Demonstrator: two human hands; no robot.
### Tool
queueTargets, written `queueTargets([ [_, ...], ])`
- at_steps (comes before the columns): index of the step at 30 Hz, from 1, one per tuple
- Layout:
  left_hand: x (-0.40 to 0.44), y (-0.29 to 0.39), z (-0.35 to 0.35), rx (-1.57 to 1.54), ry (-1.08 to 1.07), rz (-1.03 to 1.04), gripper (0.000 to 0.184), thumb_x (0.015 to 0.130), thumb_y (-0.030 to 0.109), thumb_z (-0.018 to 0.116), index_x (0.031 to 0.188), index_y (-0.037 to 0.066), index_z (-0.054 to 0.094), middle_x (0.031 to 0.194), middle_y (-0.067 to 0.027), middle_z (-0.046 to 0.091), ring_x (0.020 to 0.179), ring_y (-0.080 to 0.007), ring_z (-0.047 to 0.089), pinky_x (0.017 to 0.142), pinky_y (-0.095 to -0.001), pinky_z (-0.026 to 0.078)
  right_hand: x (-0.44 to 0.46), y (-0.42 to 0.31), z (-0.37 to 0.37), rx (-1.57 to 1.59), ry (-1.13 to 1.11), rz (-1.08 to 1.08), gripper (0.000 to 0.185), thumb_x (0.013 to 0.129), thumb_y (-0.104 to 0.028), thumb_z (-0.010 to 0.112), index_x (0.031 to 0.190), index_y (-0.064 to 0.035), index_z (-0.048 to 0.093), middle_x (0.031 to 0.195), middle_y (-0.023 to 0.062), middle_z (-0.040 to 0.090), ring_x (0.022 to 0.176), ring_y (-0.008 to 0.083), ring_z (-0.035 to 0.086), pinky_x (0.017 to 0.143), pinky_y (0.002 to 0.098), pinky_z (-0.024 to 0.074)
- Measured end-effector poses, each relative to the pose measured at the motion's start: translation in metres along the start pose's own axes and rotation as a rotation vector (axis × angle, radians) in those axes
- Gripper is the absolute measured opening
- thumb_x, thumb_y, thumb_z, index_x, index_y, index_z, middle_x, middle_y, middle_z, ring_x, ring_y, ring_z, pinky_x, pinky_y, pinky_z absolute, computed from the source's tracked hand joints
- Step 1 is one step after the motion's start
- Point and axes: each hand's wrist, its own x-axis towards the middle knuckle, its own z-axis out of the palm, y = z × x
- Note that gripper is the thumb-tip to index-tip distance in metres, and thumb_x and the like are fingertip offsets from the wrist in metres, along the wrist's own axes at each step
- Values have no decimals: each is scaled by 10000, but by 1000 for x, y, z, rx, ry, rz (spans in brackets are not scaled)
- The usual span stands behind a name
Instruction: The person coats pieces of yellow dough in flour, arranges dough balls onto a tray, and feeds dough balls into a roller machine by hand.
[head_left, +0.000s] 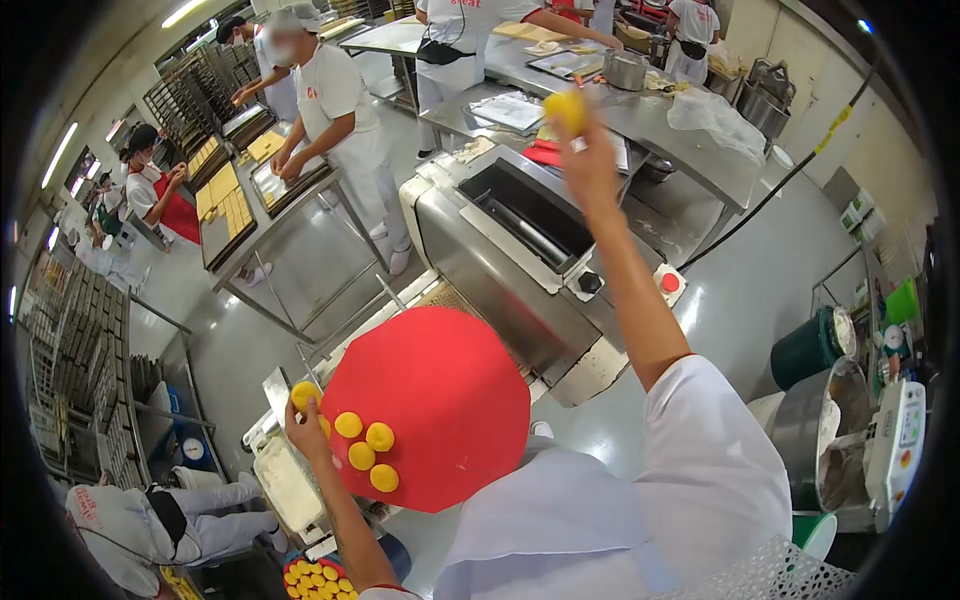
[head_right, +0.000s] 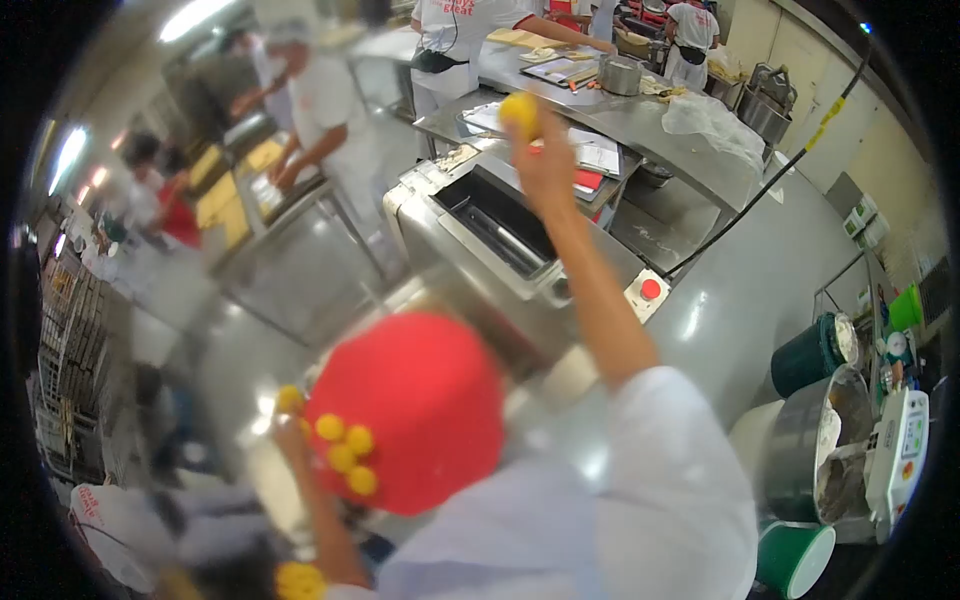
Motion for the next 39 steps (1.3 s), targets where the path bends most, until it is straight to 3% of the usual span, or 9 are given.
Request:
queueTargets([
  [3, -19, 68, 7, -154, 29, 5, 381, 921, 134, 731, 1253, -12, 617, 1030, -59, 671, 782, -128, 635, 702, -262, 543, -75, 28, 6, -417, -257, -10, 671, 842, -317, 764, 1407, -46, 526, 1415, 270, 485, 1288, 443, 473, 1115, 492, 347],
  [13, -169, 234, 144, -481, -516, 77, 584, 880, 18, 724, 1427, 61, 523, 1309, -109, 574, 947, -132, 638, 820, -271, 543, -145, -114, -37, 490, -497, 743, 507, 960, -158, 667, 1427, -32, 514, 1311, 97, 614, 1097, 136, 614, 919, 296, 520],
  [16, -155, 183, 143, -813, -479, -436, 464, 938, 115, 692, 1364, 22, 535, 1098, -90, 654, 848, -157, 634, 808, -307, 572, -57, -91, -72, 443, 26, 407, 469, 951, -163, 683, 1396, -64, 568, 1236, 140, 681, 1009, 132, 637, 855, 286, 531],
  [20, -161, 125, 139, -1056, -545, -893, 235, 989, 196, 629, 1163, 43, 588, 866, -47, 637, 818, -170, 633, 805, -353, 596, -43, -43, -72, -94, -268, 374, 523, 912, -279, 726, 1377, -83, 589, 1287, 245, 625, 1054, 311, 663, 910, 400, 535],
  [22, -176, 144, 141, -923, -584, -770, 169, 1010, 219, 595, 1076, 63, 585, 855, -41, 608, 821, -164, 635, 802, -360, 597, -119, -8, -72, -631, -417, -118, 529, 915, -345, 702, 1346, -53, 608, 1477, 249, 463, 1184, 331, 616, 950, 400, 507],
  [26, -191, 173, 173, -852, -547, -446, 340, 1033, 257, 554, 1298, 46, 521, 1136, -92, 581, 1028, -215, 631, 971, -396, 537, -215, -103, -77, 241, -717, 453, 587, 853, -310, 769, 1354, -64, 590, 1453, 200, 499, 1208, 324, 589, 986, 411, 486],
  [29, -190, 205, 154, -1222, -789, -566, 562, 1026, 258, 567, 1509, 70, 350, 1418, -150, 472, 1321, -252, 477, 1126, -420, 392, -236, -92, -53, 124, -803, 234, 514, 848, -236, 771, 1318, -86, 625, 1330, 145, 618, 1140, 277, 632, 934, 375, 513],
  [36, -157, 163, 69, -344, -449, 15, 446, 999, 171, 611, 1399, 0, 514, 1400, -148, 543, 1344, -222, 475, 1134, -376, 366, -34, -67, -52, 207, 66, 95, 267, 926, -123, 689, 1174, -23, 703, 1117, 142, 721, 995, 269, 700, 863, 321, 543],
  [39, -156, 116, 33, -376, -230, -341, 334, 979, 129, 632, 1275, -26, 618, 1292, -133, 626, 1282, -218, 528, 1104, -371, 394, -26, 12, -4, -126, -10, -181, 316, 999, -205, 579, 1239, -19, 669, 1156, 172, 697, 1070, 252, 658, 929, 351, 499],
])
